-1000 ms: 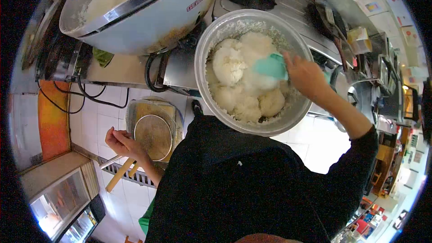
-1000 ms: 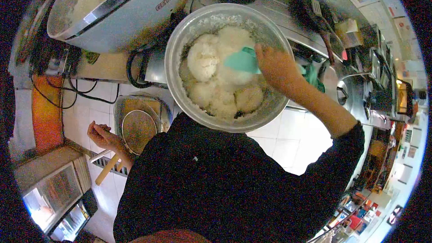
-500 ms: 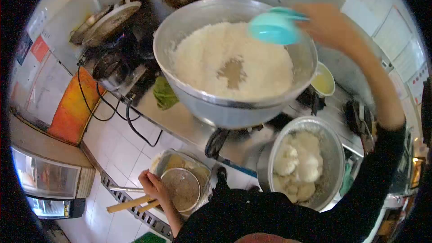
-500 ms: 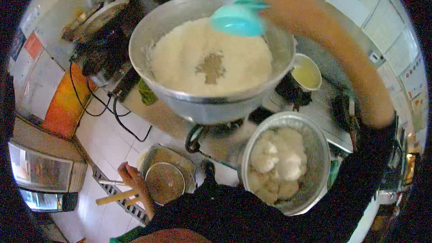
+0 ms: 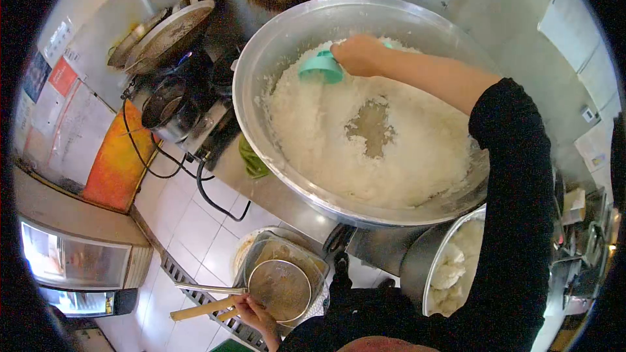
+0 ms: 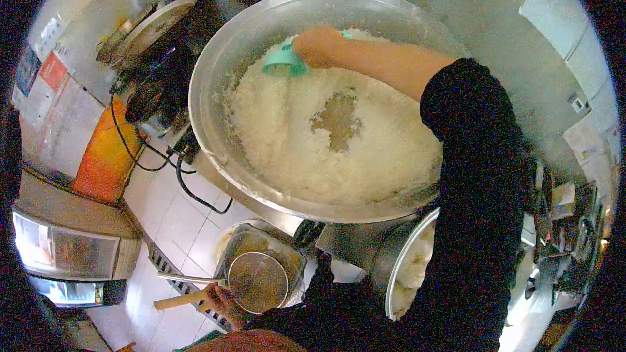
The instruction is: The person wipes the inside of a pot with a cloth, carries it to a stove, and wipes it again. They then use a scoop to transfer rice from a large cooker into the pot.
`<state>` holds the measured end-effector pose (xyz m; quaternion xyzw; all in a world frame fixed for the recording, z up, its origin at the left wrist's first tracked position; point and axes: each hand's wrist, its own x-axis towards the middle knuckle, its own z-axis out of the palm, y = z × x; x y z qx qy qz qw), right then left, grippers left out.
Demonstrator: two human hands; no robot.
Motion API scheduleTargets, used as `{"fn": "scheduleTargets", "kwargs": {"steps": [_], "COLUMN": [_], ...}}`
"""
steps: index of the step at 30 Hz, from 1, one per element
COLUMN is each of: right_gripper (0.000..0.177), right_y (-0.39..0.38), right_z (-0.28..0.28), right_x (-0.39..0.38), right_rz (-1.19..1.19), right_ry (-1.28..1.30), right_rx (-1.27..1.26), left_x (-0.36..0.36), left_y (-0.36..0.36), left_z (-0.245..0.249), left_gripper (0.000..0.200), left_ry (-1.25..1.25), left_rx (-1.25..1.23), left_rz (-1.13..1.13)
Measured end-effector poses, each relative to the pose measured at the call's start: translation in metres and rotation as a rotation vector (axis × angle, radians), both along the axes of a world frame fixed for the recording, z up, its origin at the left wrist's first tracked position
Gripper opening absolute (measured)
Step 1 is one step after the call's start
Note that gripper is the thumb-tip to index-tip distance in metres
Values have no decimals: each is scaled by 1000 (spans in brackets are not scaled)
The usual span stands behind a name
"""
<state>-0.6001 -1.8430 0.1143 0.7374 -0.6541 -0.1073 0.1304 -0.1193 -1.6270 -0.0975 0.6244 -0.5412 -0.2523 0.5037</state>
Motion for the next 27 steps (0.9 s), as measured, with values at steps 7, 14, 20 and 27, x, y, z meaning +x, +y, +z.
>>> {"fn": "scheduleTargets", "kwargs": {"steps": [7,14,20,27], "right_gripper": [16,24,27,32], "right_y": [33,65,85,104], "right_z": [-22,-18,-6,3], "right_x": [19,41,58,77], "right_rz": [77,65,24,68], "right_ry": [-82,-197,-279,-459], "right_rx": [148,328,392,461], "left_x": [25,20,34,32], "left_y": [13,19,14,7], "left_z": [-8,19,-7,-3], "left_gripper": [16,19,20,15], "left_ry": [-59,-13,-57,34], "left_rx": [0,-27,-35,-32], "left_rz": [-22,-9,-37,50]}}
